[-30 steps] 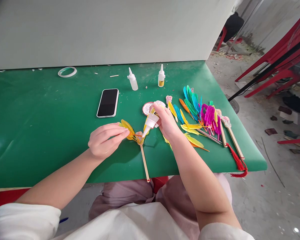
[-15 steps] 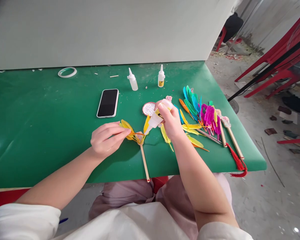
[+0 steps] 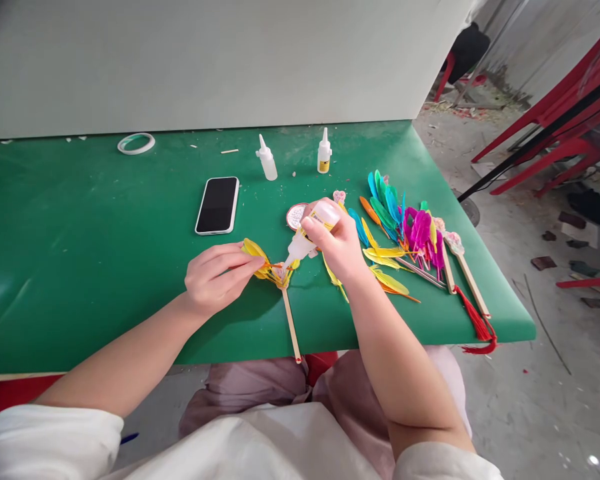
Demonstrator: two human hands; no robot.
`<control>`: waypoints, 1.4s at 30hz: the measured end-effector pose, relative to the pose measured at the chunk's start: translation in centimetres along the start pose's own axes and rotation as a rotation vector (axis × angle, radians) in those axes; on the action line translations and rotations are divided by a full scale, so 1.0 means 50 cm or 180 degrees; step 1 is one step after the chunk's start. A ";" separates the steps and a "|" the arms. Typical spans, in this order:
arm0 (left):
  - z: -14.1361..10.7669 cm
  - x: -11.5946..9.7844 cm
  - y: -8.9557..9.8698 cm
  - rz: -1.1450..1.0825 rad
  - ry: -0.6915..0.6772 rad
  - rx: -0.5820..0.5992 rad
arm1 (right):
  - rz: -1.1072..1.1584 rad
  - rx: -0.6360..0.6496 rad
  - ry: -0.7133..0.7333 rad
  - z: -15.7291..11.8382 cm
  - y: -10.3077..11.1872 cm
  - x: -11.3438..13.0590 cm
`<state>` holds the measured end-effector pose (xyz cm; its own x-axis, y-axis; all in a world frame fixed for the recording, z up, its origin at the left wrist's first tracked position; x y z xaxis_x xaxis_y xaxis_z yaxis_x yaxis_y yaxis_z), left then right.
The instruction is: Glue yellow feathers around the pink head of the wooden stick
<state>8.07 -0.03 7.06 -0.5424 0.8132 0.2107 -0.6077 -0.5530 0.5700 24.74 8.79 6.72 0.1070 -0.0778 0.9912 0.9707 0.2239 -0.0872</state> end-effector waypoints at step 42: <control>0.012 -0.010 0.031 0.0244 -0.0248 -0.0256 | -0.0366 -0.0221 -0.0493 -0.039 -0.014 0.060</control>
<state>7.75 -1.20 8.29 -0.5442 0.7779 0.3142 -0.6125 -0.6243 0.4849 24.77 6.51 9.54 -0.0345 0.0526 0.9980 0.9877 0.1544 0.0260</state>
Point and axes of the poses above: each hand's wrist, its own z-axis towards the middle knuckle, its own y-axis out of the back of the hand, x = y × z, the point moved 6 cm from there along z, towards the middle knuckle, and after that the axes turned 14 degrees about -y, right-handed, at the moved point
